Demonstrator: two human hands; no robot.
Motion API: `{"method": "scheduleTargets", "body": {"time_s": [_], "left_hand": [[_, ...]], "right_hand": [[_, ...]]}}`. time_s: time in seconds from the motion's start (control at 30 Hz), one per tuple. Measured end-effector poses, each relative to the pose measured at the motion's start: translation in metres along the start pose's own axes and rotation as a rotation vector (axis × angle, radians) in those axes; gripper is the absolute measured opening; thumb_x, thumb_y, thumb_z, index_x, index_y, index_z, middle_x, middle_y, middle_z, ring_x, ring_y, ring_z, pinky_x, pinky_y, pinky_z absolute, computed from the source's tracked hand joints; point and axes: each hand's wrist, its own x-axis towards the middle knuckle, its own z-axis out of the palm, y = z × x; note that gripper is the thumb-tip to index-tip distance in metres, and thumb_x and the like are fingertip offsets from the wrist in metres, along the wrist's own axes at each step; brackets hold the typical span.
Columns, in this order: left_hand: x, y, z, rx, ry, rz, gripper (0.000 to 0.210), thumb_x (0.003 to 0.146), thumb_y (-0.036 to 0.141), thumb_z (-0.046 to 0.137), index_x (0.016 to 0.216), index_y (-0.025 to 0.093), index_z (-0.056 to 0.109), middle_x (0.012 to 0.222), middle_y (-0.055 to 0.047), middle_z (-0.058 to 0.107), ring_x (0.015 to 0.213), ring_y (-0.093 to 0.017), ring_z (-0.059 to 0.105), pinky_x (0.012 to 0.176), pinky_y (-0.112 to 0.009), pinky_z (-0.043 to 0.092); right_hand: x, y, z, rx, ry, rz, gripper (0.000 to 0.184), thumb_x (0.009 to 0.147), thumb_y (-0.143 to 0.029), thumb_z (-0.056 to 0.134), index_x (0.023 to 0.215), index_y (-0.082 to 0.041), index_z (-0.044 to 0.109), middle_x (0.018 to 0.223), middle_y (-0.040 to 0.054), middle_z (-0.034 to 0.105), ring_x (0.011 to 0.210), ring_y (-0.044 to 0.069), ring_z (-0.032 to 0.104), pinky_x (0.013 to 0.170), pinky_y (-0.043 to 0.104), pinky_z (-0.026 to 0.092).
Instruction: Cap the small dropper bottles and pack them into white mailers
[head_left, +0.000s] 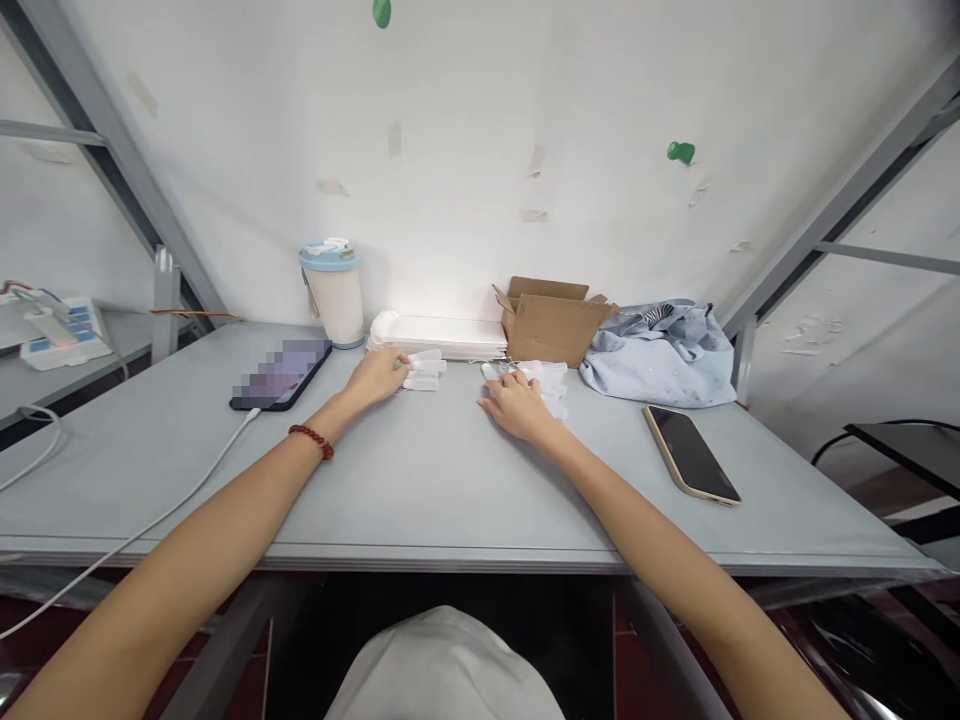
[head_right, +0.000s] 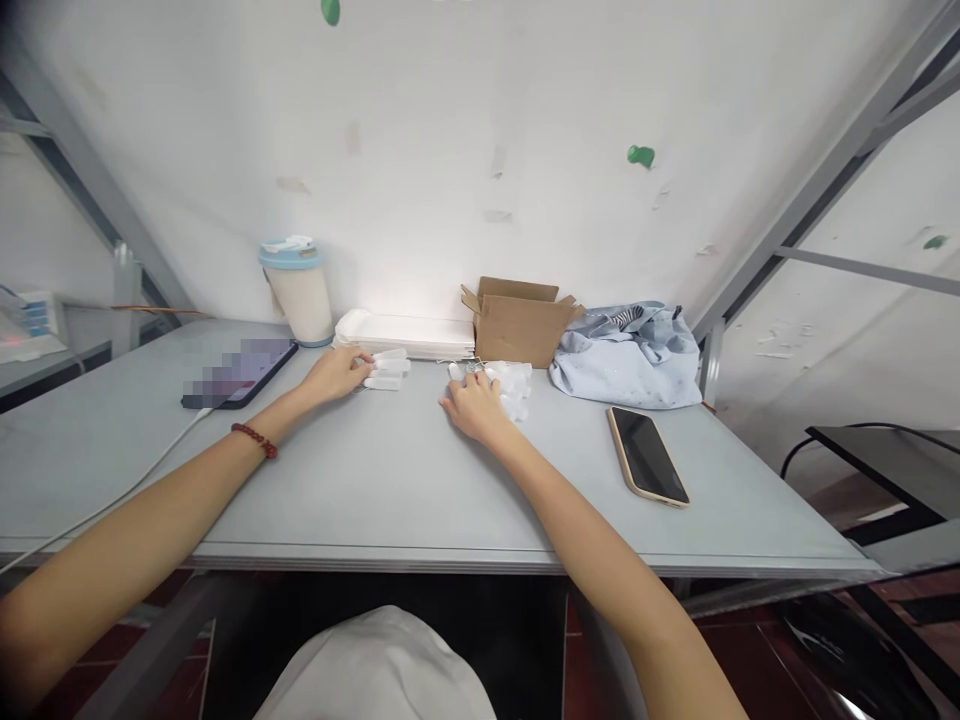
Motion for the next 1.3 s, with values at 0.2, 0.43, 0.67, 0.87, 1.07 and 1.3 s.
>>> {"method": "scheduleTargets", "body": {"time_s": [0.2, 0.43, 0.67, 0.87, 1.07, 1.3], "left_hand": [[0.001, 0.002, -0.002, -0.177, 0.028, -0.031, 0.010, 0.066, 0.024, 0.058, 0.069, 0.019, 0.066, 0.054, -0.003, 0.061, 0.057, -0.021, 0.055, 0.055, -0.026, 0.035], [-0.002, 0.006, -0.011, -0.315, 0.033, -0.126, 0.004, 0.066, 0.018, 0.057, 0.066, 0.020, 0.060, 0.048, 0.002, 0.055, 0.050, -0.017, 0.051, 0.052, -0.025, 0.034], [0.001, 0.002, -0.012, -0.301, 0.081, -0.174, 0.011, 0.063, 0.015, 0.057, 0.071, 0.019, 0.063, 0.048, 0.001, 0.057, 0.056, -0.019, 0.054, 0.053, -0.025, 0.035], [-0.001, 0.010, -0.014, -0.329, 0.089, -0.160, 0.014, 0.061, 0.015, 0.056, 0.073, 0.019, 0.063, 0.048, 0.001, 0.058, 0.056, -0.019, 0.054, 0.054, -0.026, 0.036], [-0.003, 0.010, -0.009, -0.256, 0.089, -0.054, 0.010, 0.065, 0.020, 0.059, 0.071, 0.020, 0.067, 0.046, 0.002, 0.055, 0.052, -0.019, 0.051, 0.054, -0.026, 0.033], [-0.007, 0.015, -0.009, -0.343, 0.104, -0.003, 0.013, 0.066, 0.026, 0.060, 0.072, 0.019, 0.071, 0.048, 0.001, 0.055, 0.052, -0.017, 0.047, 0.053, -0.026, 0.031]], "right_hand": [[-0.001, 0.000, 0.000, 0.010, 0.021, -0.012, 0.040, 0.094, -0.039, 0.037, 0.119, -0.015, 0.057, 0.122, 0.0193, 0.056, 0.115, 0.034, 0.043, 0.091, 0.050, 0.035], [-0.001, 0.001, 0.000, 0.038, 0.010, -0.010, 0.039, 0.094, -0.038, 0.039, 0.123, -0.017, 0.055, 0.122, 0.0181, 0.055, 0.116, 0.033, 0.042, 0.091, 0.048, 0.035], [0.000, 0.005, -0.004, 0.161, 0.118, -0.008, 0.033, 0.092, -0.026, 0.044, 0.122, -0.019, 0.055, 0.115, 0.0128, 0.060, 0.111, 0.029, 0.046, 0.089, 0.041, 0.035], [0.002, 0.007, -0.009, 0.358, 0.302, -0.013, 0.029, 0.089, -0.016, 0.042, 0.113, -0.021, 0.058, 0.103, 0.0083, 0.066, 0.101, 0.024, 0.053, 0.086, 0.036, 0.036], [-0.001, 0.004, -0.017, 0.530, 0.408, -0.007, 0.025, 0.088, -0.018, 0.043, 0.108, -0.020, 0.059, 0.091, 0.0060, 0.066, 0.093, 0.021, 0.057, 0.082, 0.032, 0.038], [-0.001, 0.003, -0.017, 0.738, 0.480, 0.016, 0.025, 0.087, -0.028, 0.047, 0.107, -0.020, 0.059, 0.080, 0.0029, 0.065, 0.078, 0.018, 0.059, 0.073, 0.029, 0.041]]}}
